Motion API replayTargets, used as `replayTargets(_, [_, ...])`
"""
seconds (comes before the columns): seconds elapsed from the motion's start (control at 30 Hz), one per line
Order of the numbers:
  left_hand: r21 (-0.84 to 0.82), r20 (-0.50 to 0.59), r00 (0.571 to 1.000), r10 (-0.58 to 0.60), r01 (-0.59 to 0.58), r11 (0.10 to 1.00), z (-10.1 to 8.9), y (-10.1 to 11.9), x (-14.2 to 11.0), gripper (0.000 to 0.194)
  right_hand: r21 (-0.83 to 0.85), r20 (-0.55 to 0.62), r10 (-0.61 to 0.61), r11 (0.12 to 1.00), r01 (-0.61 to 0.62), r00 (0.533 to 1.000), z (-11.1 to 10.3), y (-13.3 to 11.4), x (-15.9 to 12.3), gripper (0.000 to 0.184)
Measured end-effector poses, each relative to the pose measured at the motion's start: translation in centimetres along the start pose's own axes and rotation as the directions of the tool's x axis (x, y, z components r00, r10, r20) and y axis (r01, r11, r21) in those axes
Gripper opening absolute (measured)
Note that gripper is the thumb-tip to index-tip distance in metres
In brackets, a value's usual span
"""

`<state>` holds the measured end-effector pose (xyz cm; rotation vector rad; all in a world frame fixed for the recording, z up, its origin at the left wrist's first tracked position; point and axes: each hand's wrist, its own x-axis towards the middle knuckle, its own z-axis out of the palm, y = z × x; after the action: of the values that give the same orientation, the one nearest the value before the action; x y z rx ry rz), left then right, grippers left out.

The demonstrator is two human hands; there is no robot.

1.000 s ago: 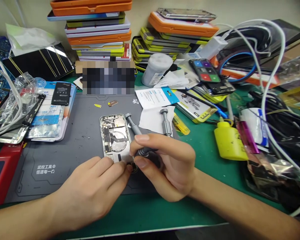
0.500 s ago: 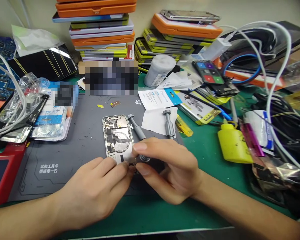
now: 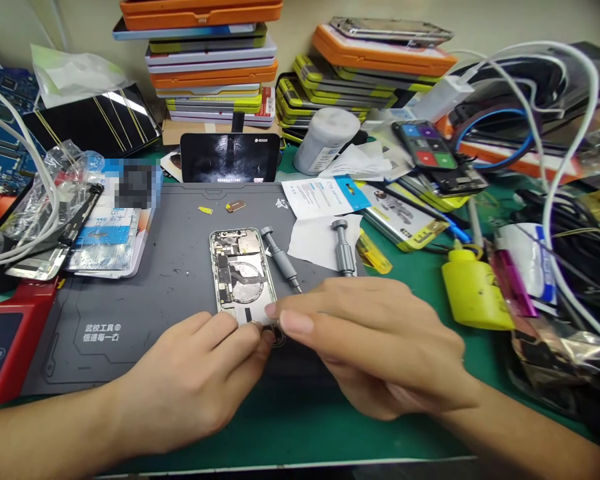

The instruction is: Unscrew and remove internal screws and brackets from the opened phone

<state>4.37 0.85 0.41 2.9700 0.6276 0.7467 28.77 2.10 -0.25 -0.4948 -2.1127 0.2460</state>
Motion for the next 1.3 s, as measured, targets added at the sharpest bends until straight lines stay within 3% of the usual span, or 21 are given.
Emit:
replayTargets(0.1, [-0.004, -0.007, 1.000, -0.005, 0.005, 1.000, 0.0, 0.0, 0.0, 0.032, -0.052, 0.022, -0.020, 0.998, 0.021, 1.000, -0.2, 0.0, -0.2, 0.045])
replayTargets(0.3, [0.030, 0.014, 1.000, 0.007, -0.007, 1.000, 0.3, 0.0, -0.4, 0.032, -0.035, -0.045, -0.012, 0.999, 0.011, 0.999, 0.8, 0.4, 0.5, 0.050])
replayTargets(0.43, [0.036, 0.008, 1.000, 0.012, -0.012, 0.999, 0.4, -0.1, -0.4, 0.023, 0.063, -0.163, 0.078, 0.996, -0.068, 0.984, 1.0, -0.1, 0.6, 0.062])
replayTargets(0.5, [-0.011, 0.016, 1.000, -0.018, 0.019, 1.000, 0.3, -0.1, -0.3, 0.022, 0.116, -0.303, 0.150, 0.986, -0.120, 0.941, 1.3, -0.5, 0.7, 0.057])
replayTargets(0.57, [-0.075, 0.032, 0.998, -0.056, 0.058, 0.995, 0.1, -0.2, -0.1, 0.024, 0.256, -0.317, 0.288, 0.943, -0.211, 0.903, 1.8, -0.8, 0.7, 0.050])
replayTargets(0.67, [-0.128, 0.031, 0.996, -0.088, 0.091, 0.988, -0.1, -0.4, 0.1, 0.023, 0.505, -0.224, 0.474, 0.804, -0.315, 0.852, 2.4, -1.3, 0.7, 0.043])
replayTargets(0.73, [-0.140, 0.024, 0.995, -0.097, 0.099, 0.985, -0.1, -0.4, 0.2, 0.023, 0.600, -0.142, 0.524, 0.720, -0.348, 0.840, 2.6, -1.5, 0.6, 0.042])
replayTargets(0.8, [-0.139, 0.018, 0.995, -0.099, 0.100, 0.985, -0.1, -0.5, 0.3, 0.022, 0.635, -0.121, 0.524, 0.694, -0.340, 0.843, 2.7, -1.7, 0.5, 0.042])
replayTargets(1.03, [-0.088, -0.003, 0.997, -0.083, 0.083, 0.993, 0.1, -0.3, 0.5, 0.021, 0.556, -0.121, 0.432, 0.775, -0.299, 0.894, 2.8, -1.8, 0.0, 0.044])
replayTargets(1.3, [-0.083, 0.012, 0.997, -0.080, 0.080, 0.993, 0.1, -0.2, 0.3, 0.015, 0.507, -0.138, 0.457, 0.795, -0.334, 0.879, 2.8, -1.7, 0.1, 0.041])
